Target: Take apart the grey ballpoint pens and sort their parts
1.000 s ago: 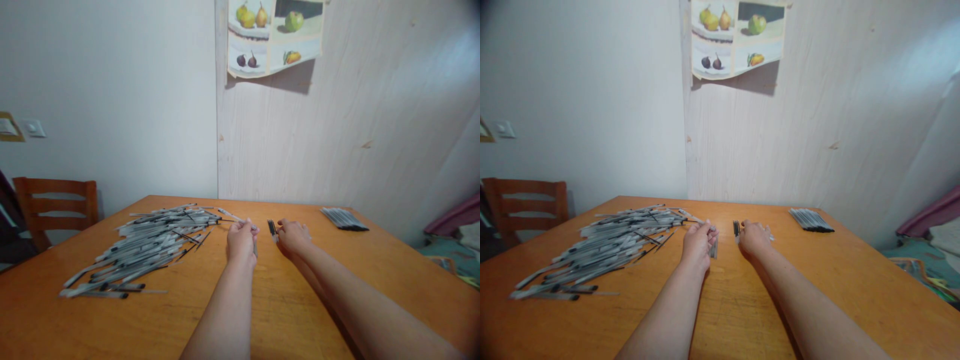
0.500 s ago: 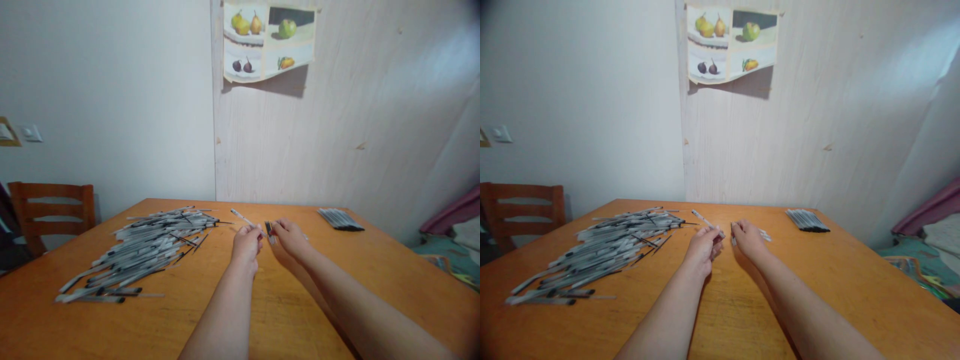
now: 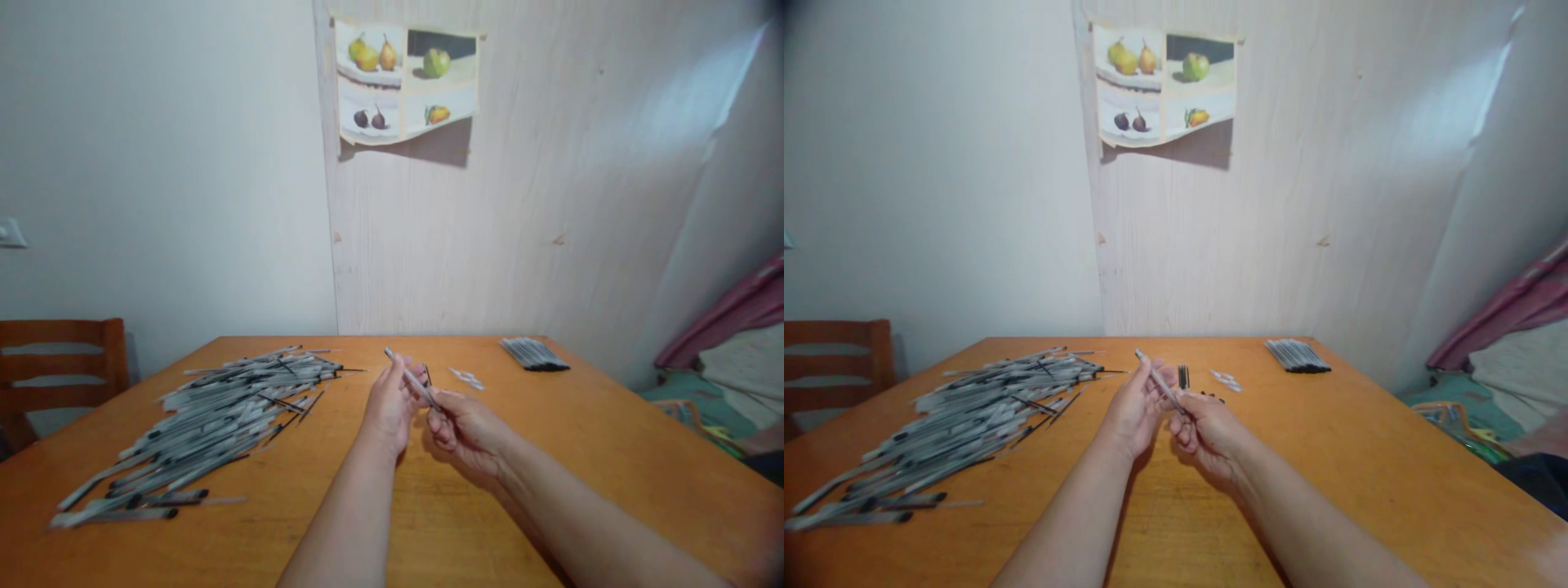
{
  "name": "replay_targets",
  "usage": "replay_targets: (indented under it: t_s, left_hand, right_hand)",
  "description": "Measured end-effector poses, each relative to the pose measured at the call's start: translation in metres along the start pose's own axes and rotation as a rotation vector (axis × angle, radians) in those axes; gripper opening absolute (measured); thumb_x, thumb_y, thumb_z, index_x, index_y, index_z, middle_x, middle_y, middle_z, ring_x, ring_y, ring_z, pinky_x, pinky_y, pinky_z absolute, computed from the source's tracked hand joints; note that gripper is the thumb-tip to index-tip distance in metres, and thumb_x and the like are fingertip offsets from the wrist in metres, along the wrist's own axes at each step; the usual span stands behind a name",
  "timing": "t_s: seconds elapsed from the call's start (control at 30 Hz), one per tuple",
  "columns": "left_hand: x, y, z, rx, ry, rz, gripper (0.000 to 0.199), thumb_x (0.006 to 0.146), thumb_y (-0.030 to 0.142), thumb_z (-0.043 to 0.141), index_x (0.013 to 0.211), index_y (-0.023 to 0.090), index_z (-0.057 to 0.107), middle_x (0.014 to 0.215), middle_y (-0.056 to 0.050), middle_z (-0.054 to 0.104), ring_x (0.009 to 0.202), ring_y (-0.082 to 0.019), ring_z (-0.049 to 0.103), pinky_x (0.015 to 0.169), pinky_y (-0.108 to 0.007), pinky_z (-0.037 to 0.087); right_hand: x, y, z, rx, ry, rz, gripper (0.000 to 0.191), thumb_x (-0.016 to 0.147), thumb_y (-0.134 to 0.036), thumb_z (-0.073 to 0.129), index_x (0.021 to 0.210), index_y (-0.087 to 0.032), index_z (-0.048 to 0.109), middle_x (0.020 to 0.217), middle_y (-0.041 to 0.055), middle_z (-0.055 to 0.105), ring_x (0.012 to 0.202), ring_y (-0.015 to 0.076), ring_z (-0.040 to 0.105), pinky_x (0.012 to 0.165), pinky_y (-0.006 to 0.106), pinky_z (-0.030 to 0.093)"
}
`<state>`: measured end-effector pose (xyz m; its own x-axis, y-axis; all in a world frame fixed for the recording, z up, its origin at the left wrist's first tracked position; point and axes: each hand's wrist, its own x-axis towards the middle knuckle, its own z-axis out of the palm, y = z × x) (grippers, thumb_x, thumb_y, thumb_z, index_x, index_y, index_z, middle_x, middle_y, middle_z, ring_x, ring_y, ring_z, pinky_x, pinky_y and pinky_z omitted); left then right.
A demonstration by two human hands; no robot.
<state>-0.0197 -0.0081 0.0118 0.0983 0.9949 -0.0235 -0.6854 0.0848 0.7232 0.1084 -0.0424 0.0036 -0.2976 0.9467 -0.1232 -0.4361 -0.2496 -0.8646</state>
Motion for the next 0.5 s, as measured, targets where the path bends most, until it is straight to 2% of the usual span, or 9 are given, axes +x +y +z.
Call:
replay_targets:
  t_s: [0.1, 0.23, 0.33, 0.5]
  left_hand:
    - [0.0, 0.011, 0.001, -0.158, 0.038, -0.007, 0.037, 0.093, 0.048, 0.052, 0.1, 0.014, 0.064, 0.099, -0.013, 0.07, 0.088, -0.02, 0.069, 0.076, -0.032, 0.055]
    - [0.001, 0.015, 0.001, -0.197, 0.063, 0.016, 0.024, 0.094, 0.034, 0.054, 0.094, 0.013, 0.065, 0.09, -0.011, 0.07, 0.08, -0.017, 0.069, 0.073, -0.029, 0.055]
    - [0.001, 0.014, 0.001, -0.188, 0.086, 0.015, 0.02, 0.093, 0.03, 0.056, 0.091, 0.013, 0.066, 0.086, -0.009, 0.07, 0.074, -0.015, 0.068, 0.07, -0.027, 0.056]
    - [0.002, 0.014, 0.002, -0.222, 0.139, 0.009, 0.019, 0.095, 0.026, 0.054, 0.085, 0.013, 0.063, 0.08, -0.007, 0.069, 0.069, -0.012, 0.067, 0.067, -0.024, 0.056]
  right_hand:
    - [-0.002, 0.01, 0.004, 0.085, -0.056, 0.05, 0.022, 0.096, -0.031, 0.052, 0.088, -0.013, 0.061, 0.05, -0.0016, 0.06, 0.033, 0.0056, 0.043, 0.037, 0.017, 0.03]
    - [-0.002, 0.016, 0.006, 0.137, -0.108, 0.11, 0.024, 0.096, -0.034, 0.052, 0.088, -0.013, 0.061, 0.051, -0.0013, 0.061, 0.035, 0.0068, 0.045, 0.038, 0.018, 0.031]
    - [-0.001, 0.018, 0.006, 0.128, -0.148, 0.146, 0.032, 0.095, -0.043, 0.054, 0.08, -0.015, 0.058, 0.048, -0.0028, 0.058, 0.033, 0.0066, 0.041, 0.037, 0.019, 0.029]
    - [0.0, 0.024, 0.009, 0.066, -0.145, 0.036, 0.032, 0.089, -0.047, 0.061, 0.074, -0.019, 0.051, 0.042, -0.0077, 0.047, 0.031, 0.0056, 0.027, 0.035, 0.02, 0.019]
